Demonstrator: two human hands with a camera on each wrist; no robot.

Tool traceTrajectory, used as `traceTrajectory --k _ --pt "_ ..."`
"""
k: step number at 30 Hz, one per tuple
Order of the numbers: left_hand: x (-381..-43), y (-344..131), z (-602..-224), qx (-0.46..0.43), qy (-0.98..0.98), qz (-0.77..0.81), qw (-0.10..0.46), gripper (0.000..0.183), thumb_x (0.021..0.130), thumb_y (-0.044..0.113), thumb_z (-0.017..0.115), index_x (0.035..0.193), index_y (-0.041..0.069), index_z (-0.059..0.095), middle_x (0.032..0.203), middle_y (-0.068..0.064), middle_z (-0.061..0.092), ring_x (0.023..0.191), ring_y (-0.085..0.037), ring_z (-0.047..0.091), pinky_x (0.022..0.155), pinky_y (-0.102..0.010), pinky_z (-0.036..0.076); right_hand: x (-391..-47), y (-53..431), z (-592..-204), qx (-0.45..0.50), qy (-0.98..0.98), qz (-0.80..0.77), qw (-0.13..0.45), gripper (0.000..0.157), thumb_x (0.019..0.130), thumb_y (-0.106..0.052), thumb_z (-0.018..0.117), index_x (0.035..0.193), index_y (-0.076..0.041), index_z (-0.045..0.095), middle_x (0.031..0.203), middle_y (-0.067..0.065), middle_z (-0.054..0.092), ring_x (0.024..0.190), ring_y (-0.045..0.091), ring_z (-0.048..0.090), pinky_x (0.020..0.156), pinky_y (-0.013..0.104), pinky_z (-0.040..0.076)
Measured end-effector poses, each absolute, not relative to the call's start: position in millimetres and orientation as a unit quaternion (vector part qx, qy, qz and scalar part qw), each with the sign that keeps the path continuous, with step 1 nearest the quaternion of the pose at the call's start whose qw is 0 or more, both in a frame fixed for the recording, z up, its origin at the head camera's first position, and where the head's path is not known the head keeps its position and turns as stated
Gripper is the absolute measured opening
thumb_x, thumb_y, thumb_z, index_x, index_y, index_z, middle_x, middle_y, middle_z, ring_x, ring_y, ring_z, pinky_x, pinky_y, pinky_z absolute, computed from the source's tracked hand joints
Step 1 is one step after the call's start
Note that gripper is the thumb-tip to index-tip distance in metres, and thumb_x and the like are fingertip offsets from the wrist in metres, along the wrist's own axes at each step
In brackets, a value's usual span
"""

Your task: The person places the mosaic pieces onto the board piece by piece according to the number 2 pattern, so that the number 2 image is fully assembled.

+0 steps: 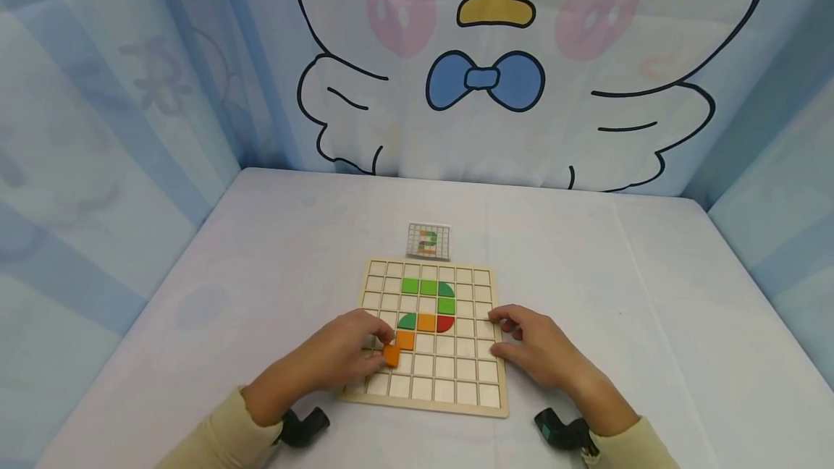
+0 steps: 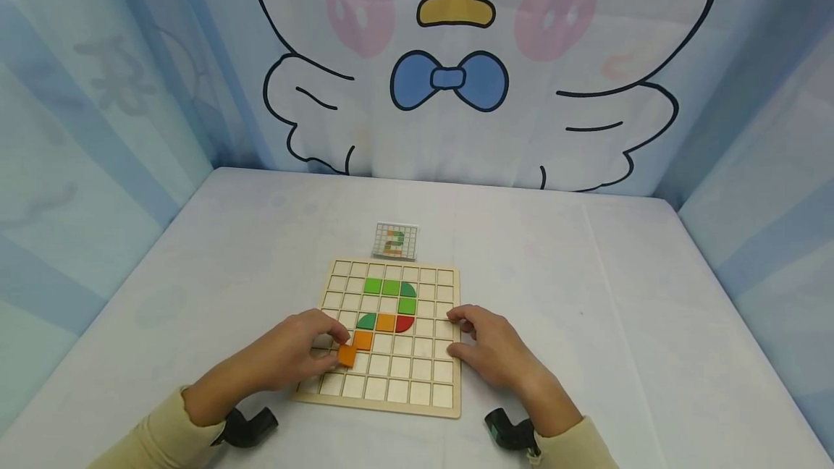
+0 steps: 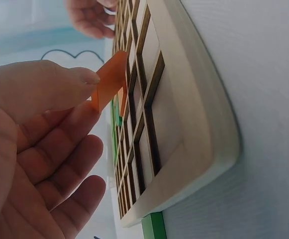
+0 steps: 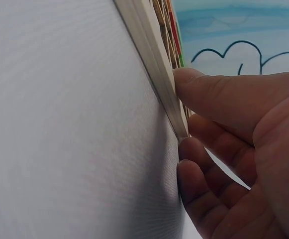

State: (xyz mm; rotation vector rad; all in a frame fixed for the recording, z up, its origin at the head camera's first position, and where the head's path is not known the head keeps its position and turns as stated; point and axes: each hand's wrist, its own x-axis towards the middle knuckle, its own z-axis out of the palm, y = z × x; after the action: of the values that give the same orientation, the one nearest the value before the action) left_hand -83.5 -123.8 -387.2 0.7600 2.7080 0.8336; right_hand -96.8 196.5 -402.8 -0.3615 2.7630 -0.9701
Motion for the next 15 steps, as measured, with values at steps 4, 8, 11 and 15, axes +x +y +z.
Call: traceTrajectory --k 4,8,11,15 --pt "-82.8 -122.8 -387.5 0.263 0.918 0.278 0.104 0.017 0.085 0.012 0.079 0.100 0.012 0.071 0.098 0.007 0.063 0.092 -0.014 0.055 0.086 -0.037 0.051 -97.0 196.2 -402.6 -0.120 0.933 -0.326 0.095 0.041 0.086 -0.016 0.078 0.123 -0.009 0.065 0.106 0.001 0.064 0.094 0.018 0.058 0.087 0.043 0.049" --pt "-82.0 -121.1 -387.7 0.265 0.918 0.274 0.107 0.018 0.084 0.014 0.081 0.100 0.012 0.071 0.096 0.007 0.063 0.091 -0.014 0.055 0.085 -0.036 0.051 -97.0 196.0 -402.4 -0.119 0.933 -0.327 0.096 0.040 0.086 -0.016 0.078 0.123 -0.009 0.065 0.106 0.001 0.064 0.094 0.019 0.058 0.087 0.043 0.049" --pt "-81.2 -120.0 -387.4 0.268 0.919 0.270 0.106 0.019 0.084 0.014 0.081 0.100 0.011 0.071 0.096 0.006 0.064 0.091 -0.014 0.056 0.086 -0.037 0.051 -97.0 195.9 -402.3 -0.119 0.933 -0.327 0.096 0.040 0.086 -0.016 0.078 0.123 -0.009 0.065 0.106 0.001 0.064 0.094 0.018 0.059 0.088 0.043 0.049" --pt "-81.0 -119.2 -389.4 0.271 0.919 0.268 0.100 0.020 0.083 0.013 0.082 0.100 0.010 0.071 0.096 0.005 0.065 0.091 -0.014 0.057 0.085 -0.036 0.052 -97.1 195.9 -402.7 -0.119 0.932 -0.328 0.097 0.040 0.086 -0.016 0.078 0.123 -0.010 0.065 0.106 0.001 0.064 0.094 0.018 0.058 0.088 0.043 0.049"
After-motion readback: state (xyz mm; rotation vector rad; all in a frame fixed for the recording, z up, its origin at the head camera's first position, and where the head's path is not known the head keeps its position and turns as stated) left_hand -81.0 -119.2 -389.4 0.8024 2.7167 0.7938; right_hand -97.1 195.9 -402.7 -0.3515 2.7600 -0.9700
